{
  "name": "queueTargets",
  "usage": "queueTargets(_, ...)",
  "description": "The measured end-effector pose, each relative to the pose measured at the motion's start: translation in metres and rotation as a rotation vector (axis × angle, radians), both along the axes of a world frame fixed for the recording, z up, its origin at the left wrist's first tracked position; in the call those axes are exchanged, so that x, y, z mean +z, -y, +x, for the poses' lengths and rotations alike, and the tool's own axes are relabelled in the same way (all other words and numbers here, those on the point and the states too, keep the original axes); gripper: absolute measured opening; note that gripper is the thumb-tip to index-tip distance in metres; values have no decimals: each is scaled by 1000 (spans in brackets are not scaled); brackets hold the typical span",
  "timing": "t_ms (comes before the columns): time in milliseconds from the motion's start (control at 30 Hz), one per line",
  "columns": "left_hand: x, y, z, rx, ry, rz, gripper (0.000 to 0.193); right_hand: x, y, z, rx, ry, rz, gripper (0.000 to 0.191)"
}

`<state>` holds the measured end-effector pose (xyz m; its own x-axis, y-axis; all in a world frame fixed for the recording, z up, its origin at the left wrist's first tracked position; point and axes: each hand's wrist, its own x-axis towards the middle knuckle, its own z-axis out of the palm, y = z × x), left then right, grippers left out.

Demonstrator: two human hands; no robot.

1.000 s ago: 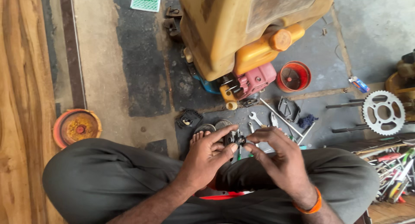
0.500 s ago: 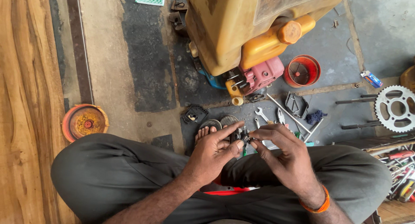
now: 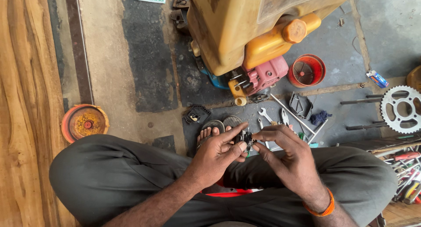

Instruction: The person sits on the workshop floor and works on a small carburetor, turning it over and manipulating its small parts and fittings by hand, occasionally reaching for a spanner among the tools laid out on the floor. The machine with its yellow fuel tank sits in front of them.

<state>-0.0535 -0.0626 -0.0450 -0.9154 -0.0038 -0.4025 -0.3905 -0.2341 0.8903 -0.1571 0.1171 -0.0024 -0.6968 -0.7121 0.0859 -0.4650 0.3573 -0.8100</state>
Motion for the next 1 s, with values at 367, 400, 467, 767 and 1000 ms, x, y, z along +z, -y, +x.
queueTargets(367,9,1,2,-18,-54,-126,63,-2,2,1,-58,59,17,28)
queueTargets(400,9,1,2,-8,-71,-121,63,-2,2,1,-52,52,12,28)
queueTargets(467,9,1,2,-7,-58,-86,62,-3,2,1,-44,39,3,28)
queueTargets(767,9,4,4,3,-140,78,52,0,-2,7,-22,-57,-19,31)
queueTargets(1000,10,4,3,-7,-138,134,50,-2,-6,9,-8,-77,-32,28)
